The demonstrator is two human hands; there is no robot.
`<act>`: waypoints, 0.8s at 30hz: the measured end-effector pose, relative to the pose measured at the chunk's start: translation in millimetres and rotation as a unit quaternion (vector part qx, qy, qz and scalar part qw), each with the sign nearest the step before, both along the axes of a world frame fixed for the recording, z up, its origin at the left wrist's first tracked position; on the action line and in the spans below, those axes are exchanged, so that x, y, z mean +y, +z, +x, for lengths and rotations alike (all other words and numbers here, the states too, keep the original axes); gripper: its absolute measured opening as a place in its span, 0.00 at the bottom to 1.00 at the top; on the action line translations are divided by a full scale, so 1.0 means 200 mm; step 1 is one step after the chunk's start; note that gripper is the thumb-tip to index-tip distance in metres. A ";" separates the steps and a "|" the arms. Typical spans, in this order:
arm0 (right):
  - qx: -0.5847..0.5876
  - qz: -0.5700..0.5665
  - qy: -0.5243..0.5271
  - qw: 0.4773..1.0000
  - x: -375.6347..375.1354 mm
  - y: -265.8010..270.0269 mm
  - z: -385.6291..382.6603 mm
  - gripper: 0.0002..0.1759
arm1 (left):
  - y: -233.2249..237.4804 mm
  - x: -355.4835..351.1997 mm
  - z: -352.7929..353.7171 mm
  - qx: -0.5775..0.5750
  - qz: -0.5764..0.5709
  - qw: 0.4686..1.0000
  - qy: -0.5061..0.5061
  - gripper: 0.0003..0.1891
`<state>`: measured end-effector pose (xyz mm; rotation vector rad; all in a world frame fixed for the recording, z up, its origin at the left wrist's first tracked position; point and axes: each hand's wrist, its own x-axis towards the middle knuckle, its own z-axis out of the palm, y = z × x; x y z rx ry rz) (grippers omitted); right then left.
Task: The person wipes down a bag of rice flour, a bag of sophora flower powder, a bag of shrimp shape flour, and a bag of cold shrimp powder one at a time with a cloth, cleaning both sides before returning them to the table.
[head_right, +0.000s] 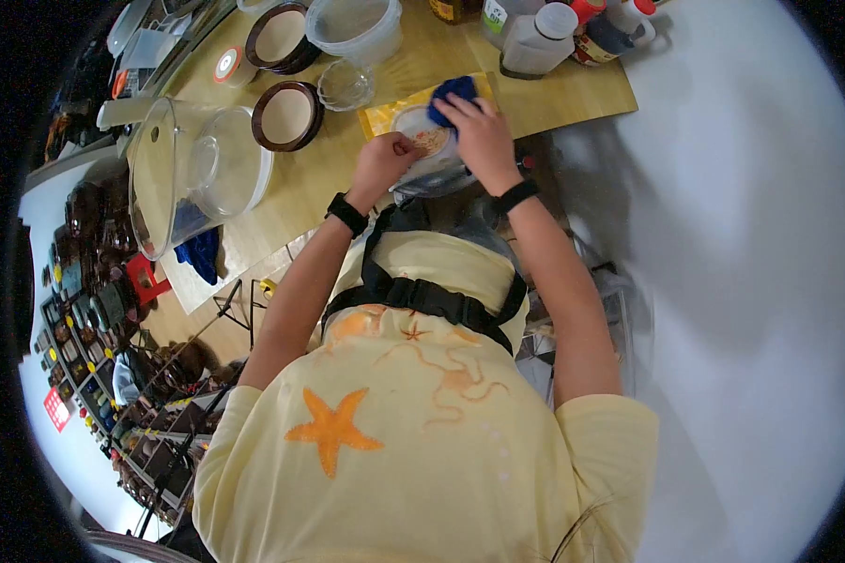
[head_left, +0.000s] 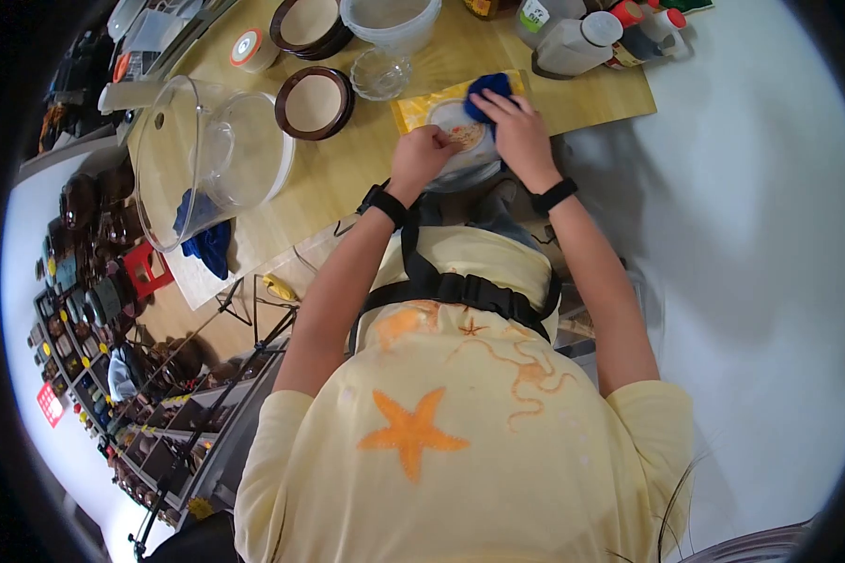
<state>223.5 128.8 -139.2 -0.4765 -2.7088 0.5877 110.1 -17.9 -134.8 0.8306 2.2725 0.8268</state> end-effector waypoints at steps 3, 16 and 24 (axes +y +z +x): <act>-0.005 0.010 -0.051 0.999 0.07 -0.03 0.08 0.26 | 0.00 0.00 0.01 -0.008 -0.002 1.000 0.008 0.12; 0.008 -0.064 0.025 0.998 -0.02 0.19 -0.02 0.22 | -0.04 0.00 0.02 0.009 0.011 1.000 -0.015 0.10; -0.045 -0.059 0.098 0.992 -0.11 0.06 -0.28 0.22 | -0.13 -0.01 0.02 0.046 0.062 0.997 -0.005 0.09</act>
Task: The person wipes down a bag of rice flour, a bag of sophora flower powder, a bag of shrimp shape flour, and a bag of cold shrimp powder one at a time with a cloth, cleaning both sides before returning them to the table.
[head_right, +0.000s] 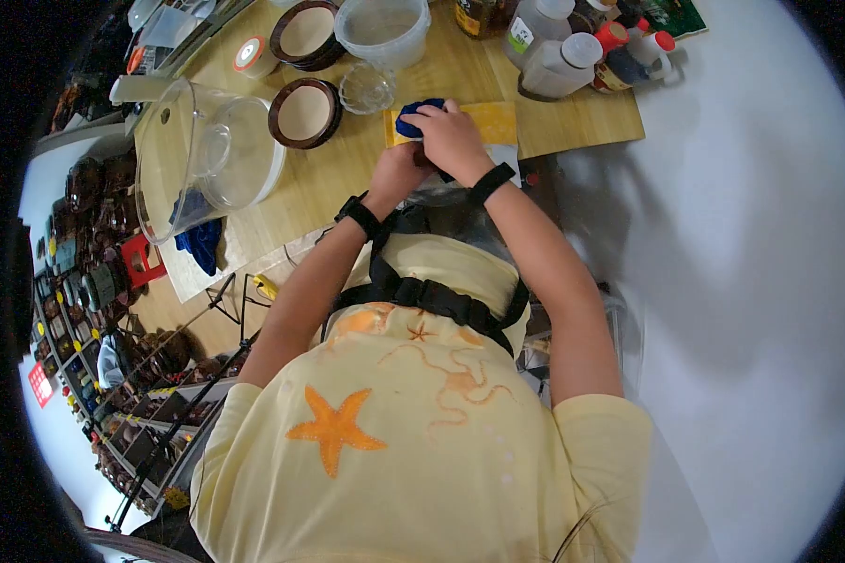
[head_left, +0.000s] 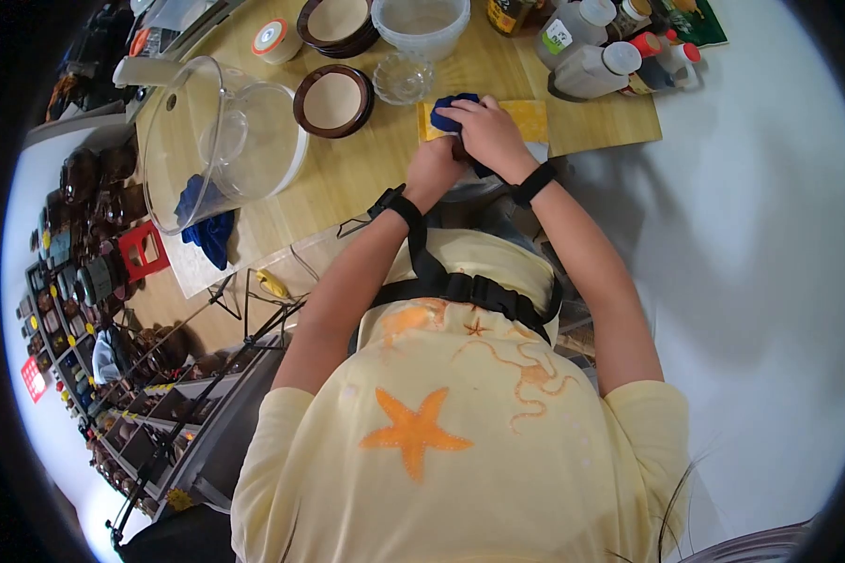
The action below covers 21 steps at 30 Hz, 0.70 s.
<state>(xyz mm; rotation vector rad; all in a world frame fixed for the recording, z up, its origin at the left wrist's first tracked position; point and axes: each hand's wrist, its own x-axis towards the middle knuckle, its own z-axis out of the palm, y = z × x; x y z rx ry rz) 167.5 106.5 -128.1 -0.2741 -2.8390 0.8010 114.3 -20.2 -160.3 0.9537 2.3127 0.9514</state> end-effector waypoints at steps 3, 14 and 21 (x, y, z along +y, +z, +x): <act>0.029 0.002 -0.034 0.999 0.07 -0.03 0.06 0.21 | 0.06 0.01 0.02 -0.025 -0.034 0.999 0.012 0.07; -0.009 0.053 -0.140 0.989 0.26 -0.10 0.45 0.28 | 0.08 0.02 0.03 -0.052 -0.080 0.995 0.023 0.09; -0.016 0.006 -0.073 0.997 0.11 -0.03 0.71 0.29 | 0.07 0.02 0.03 -0.017 -0.058 0.998 0.011 0.09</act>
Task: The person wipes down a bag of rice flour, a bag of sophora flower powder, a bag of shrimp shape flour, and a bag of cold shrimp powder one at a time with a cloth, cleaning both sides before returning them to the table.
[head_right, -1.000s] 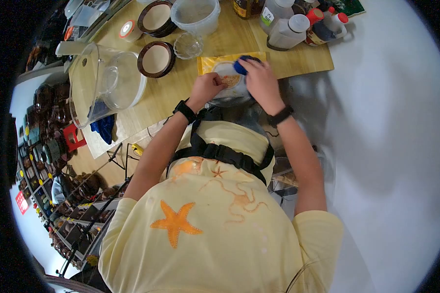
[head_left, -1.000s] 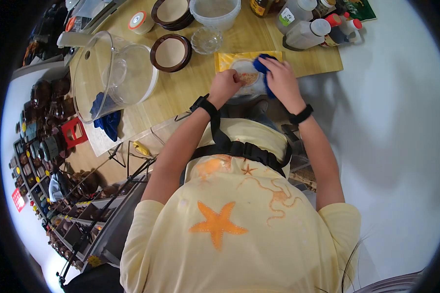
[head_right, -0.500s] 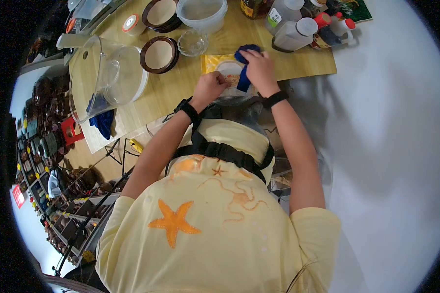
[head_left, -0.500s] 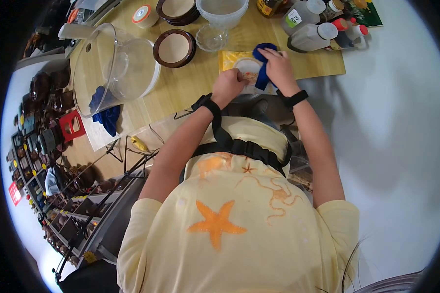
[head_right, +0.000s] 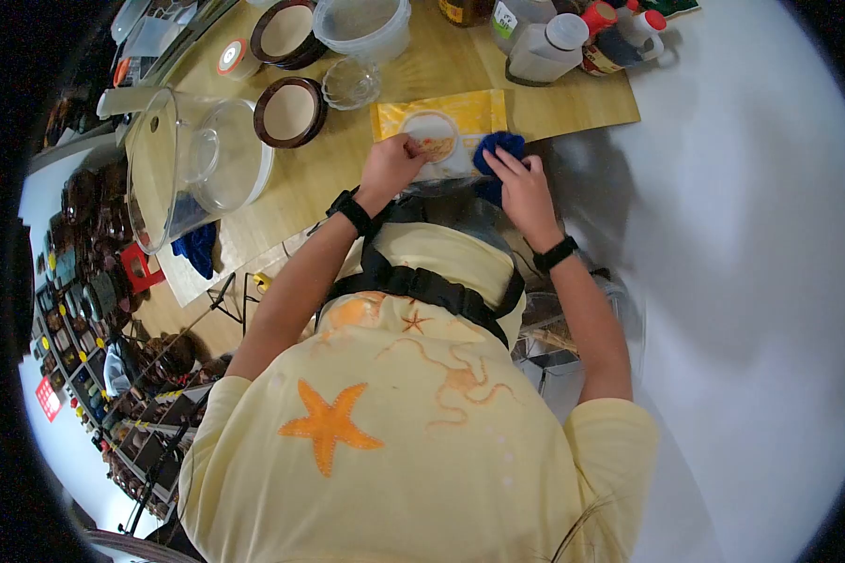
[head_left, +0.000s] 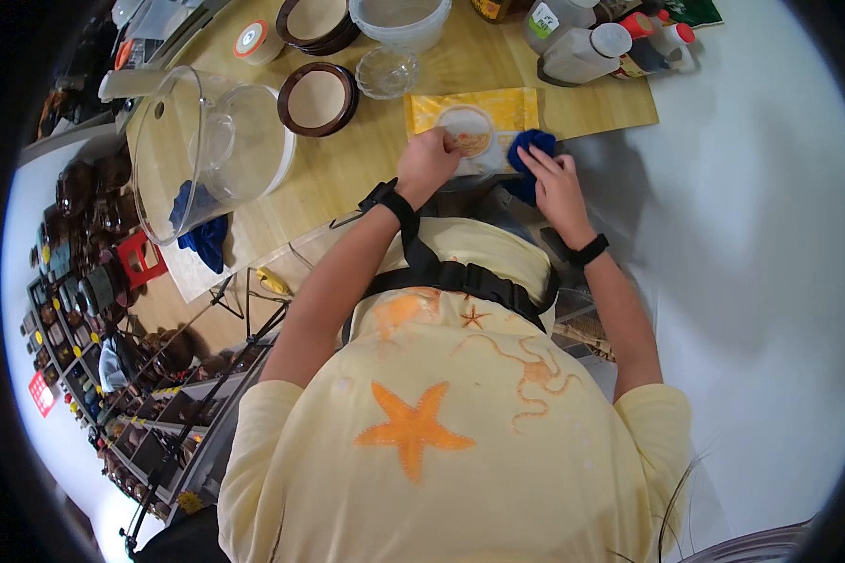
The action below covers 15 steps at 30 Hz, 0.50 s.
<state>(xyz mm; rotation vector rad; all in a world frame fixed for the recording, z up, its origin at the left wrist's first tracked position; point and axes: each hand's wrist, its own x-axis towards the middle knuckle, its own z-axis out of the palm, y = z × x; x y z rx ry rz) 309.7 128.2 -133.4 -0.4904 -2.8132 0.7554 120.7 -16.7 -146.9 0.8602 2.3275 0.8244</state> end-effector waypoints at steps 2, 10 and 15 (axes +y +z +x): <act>-0.018 -0.005 0.015 1.000 0.00 0.01 0.08 0.28 | 0.02 0.00 0.00 -0.004 -0.008 1.000 -0.004 0.09; -0.063 -0.013 -0.015 0.998 0.20 0.20 0.21 0.25 | 0.13 0.00 0.07 0.168 -0.094 0.962 -0.191 0.27; -0.009 -0.068 -0.096 0.993 0.25 0.23 0.20 0.23 | 0.19 0.01 0.10 0.293 -0.018 0.910 -0.292 0.39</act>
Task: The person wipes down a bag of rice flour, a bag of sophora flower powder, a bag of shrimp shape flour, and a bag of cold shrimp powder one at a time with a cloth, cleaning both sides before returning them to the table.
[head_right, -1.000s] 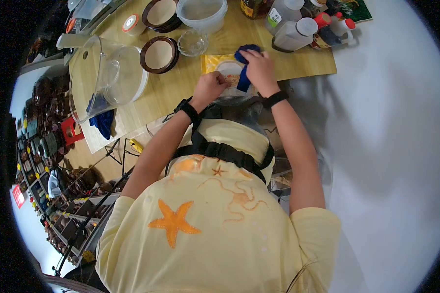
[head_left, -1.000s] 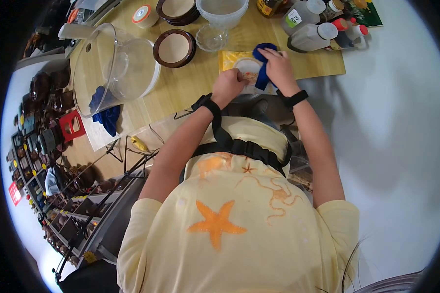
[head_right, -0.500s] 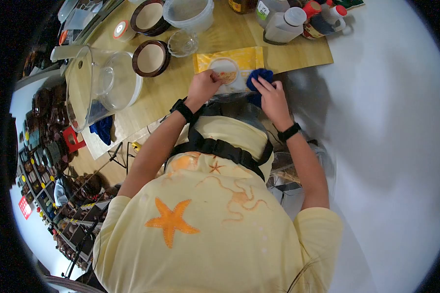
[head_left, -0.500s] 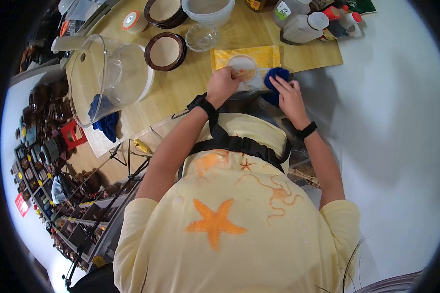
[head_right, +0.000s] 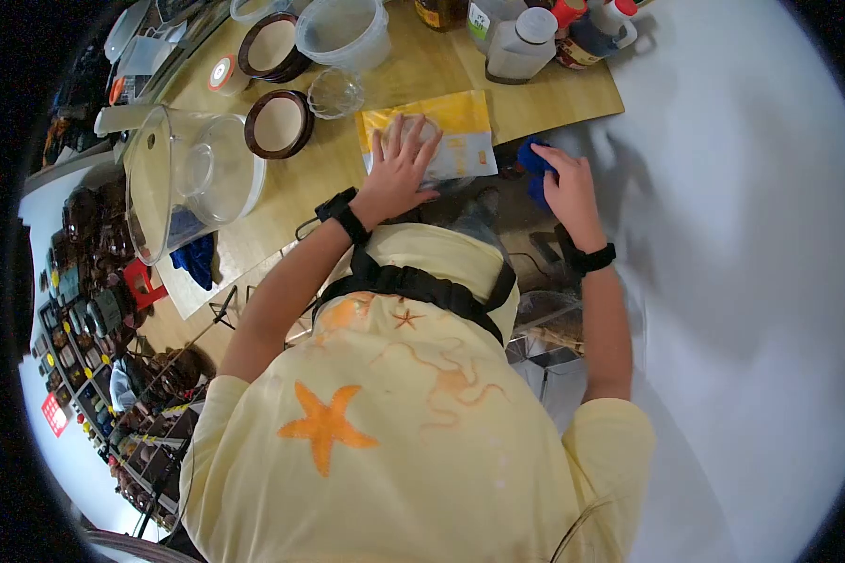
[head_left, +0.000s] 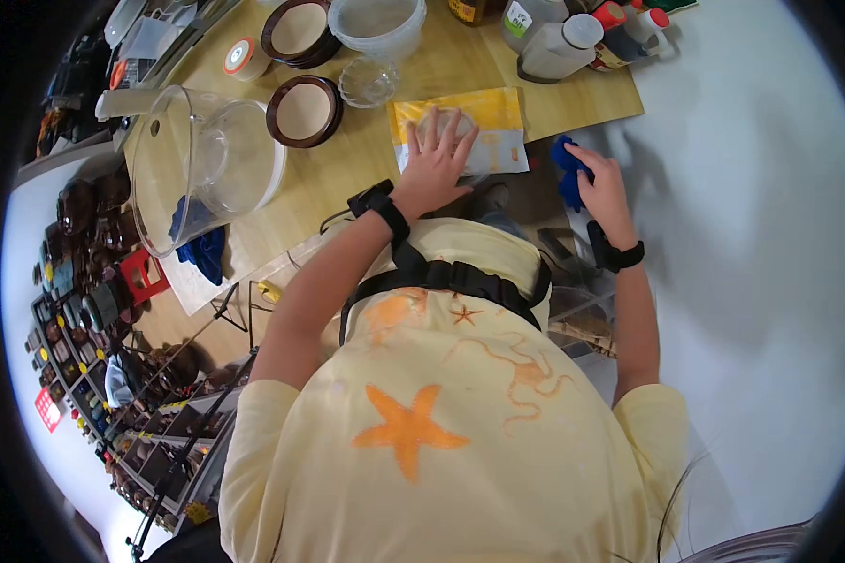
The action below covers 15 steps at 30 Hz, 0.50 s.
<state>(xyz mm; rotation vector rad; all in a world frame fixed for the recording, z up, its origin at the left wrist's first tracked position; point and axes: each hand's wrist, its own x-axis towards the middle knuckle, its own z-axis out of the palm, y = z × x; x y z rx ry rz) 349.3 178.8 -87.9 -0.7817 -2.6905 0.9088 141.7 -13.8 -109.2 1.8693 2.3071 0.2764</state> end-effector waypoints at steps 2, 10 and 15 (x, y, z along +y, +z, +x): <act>0.024 -0.010 -0.021 0.999 -0.02 -0.03 -0.01 0.22 | -0.05 0.01 -0.01 0.047 -0.051 0.998 -0.012 0.39; 0.020 -0.034 -0.038 0.999 -0.13 -0.14 0.02 0.20 | -0.22 -0.02 -0.03 0.106 0.010 0.994 -0.010 0.36; 0.006 -0.042 -0.052 0.998 -0.14 -0.18 0.07 0.20 | -0.20 -0.03 -0.06 0.057 0.039 0.998 -0.003 0.33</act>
